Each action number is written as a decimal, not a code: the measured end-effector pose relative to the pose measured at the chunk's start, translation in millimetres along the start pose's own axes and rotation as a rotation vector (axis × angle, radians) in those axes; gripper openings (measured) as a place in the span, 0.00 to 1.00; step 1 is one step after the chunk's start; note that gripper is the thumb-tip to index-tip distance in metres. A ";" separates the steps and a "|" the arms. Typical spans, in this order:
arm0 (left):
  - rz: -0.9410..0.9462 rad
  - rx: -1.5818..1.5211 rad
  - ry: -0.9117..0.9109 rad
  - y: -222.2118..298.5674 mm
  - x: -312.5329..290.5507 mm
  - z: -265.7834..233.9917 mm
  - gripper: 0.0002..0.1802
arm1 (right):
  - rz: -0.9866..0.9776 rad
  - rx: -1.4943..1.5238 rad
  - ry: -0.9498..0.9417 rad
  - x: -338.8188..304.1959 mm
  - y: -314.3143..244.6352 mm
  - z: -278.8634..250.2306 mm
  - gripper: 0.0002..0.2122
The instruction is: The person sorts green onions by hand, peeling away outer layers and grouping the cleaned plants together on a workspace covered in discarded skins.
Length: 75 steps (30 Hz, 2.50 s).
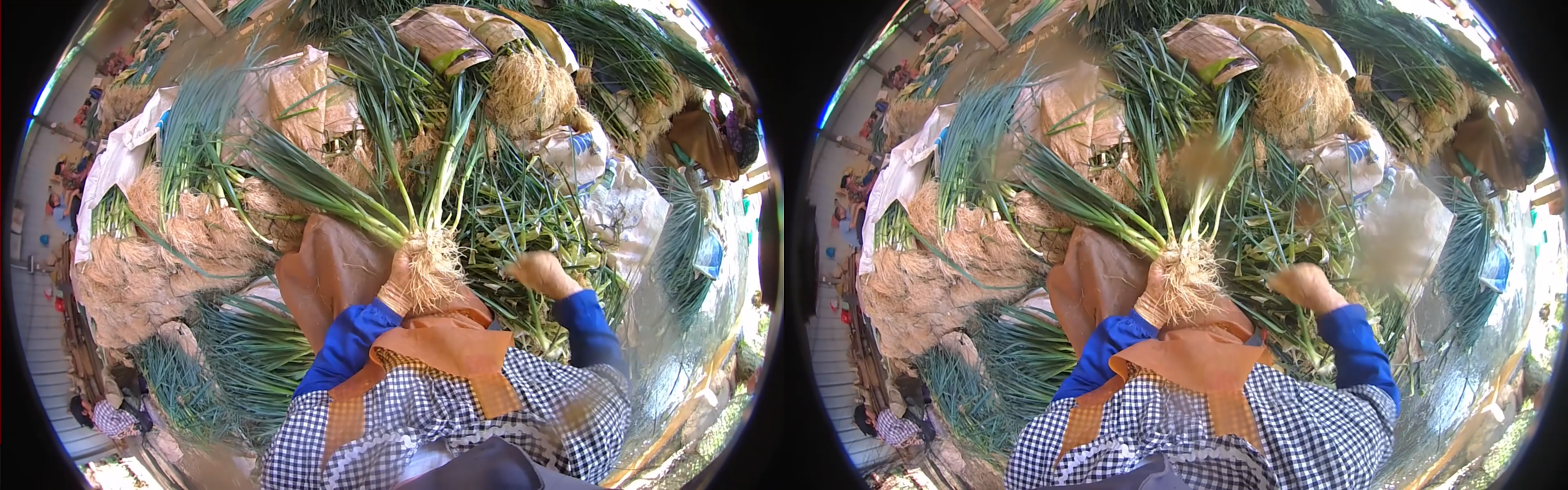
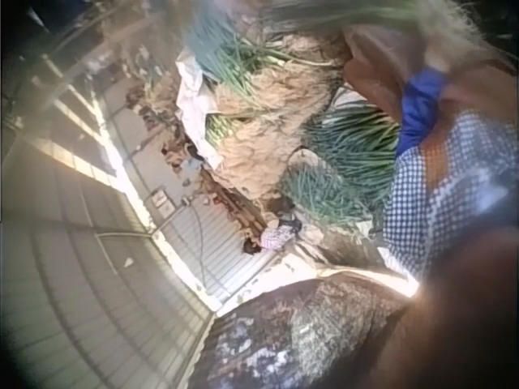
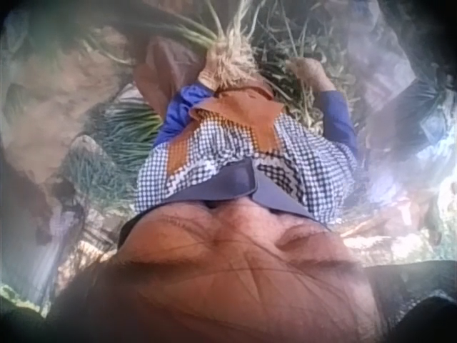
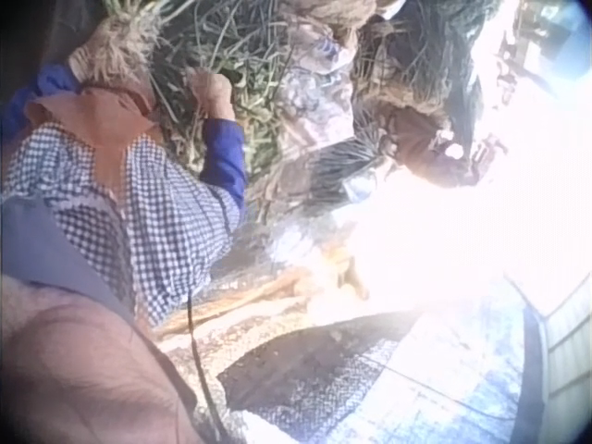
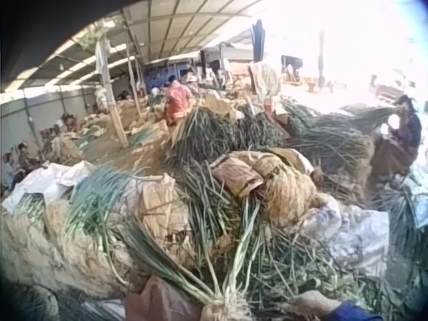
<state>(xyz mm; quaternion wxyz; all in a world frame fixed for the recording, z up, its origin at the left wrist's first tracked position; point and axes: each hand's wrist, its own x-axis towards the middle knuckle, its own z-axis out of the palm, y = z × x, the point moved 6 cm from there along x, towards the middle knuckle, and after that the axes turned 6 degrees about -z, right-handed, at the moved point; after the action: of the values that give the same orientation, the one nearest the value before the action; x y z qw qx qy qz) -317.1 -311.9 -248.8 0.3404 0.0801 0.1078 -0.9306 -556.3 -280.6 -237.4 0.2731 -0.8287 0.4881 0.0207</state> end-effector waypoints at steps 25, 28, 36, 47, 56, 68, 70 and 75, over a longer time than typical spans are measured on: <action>0.090 0.089 0.177 9.3 -8.1 3.7 0.21 | -0.315 -0.349 -0.695 8.3 -47.4 26.2 0.11; 0.127 0.153 0.097 23.7 -10.8 -17.9 0.21 | -0.058 0.618 0.289 80.3 -85.8 -62.7 0.10; 0.217 0.232 0.238 23.0 -14.9 -17.6 0.18 | -0.551 0.170 0.269 115.0 -126.6 -44.4 0.08; 0.279 0.324 0.246 15.4 -7.4 -32.3 0.15 | -0.645 0.357 -0.458 80.2 -143.6 -82.4 0.12; 0.386 0.696 0.432 17.4 1.9 -40.1 0.16 | -0.455 -0.338 0.036 180.9 -85.7 -77.4 0.10; 0.238 0.599 0.444 3.0 -0.1 -7.5 0.08 | -0.683 -0.483 0.306 162.3 -76.5 -127.8 0.05; 0.335 0.580 0.417 -3.0 2.4 0.5 0.10 | -0.603 -0.682 0.244 171.6 -81.9 -113.4 0.06; 0.570 0.769 0.493 12.0 15.0 -47.2 0.13 | -0.544 -0.829 0.199 178.4 -90.4 -79.6 0.06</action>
<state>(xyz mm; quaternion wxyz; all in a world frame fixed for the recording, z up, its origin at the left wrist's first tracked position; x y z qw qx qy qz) -317.0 -318.1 -299.4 0.4903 0.4410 -0.1901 -0.7273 -407.4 -426.7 -184.4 -0.1311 -0.9626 0.2288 0.0619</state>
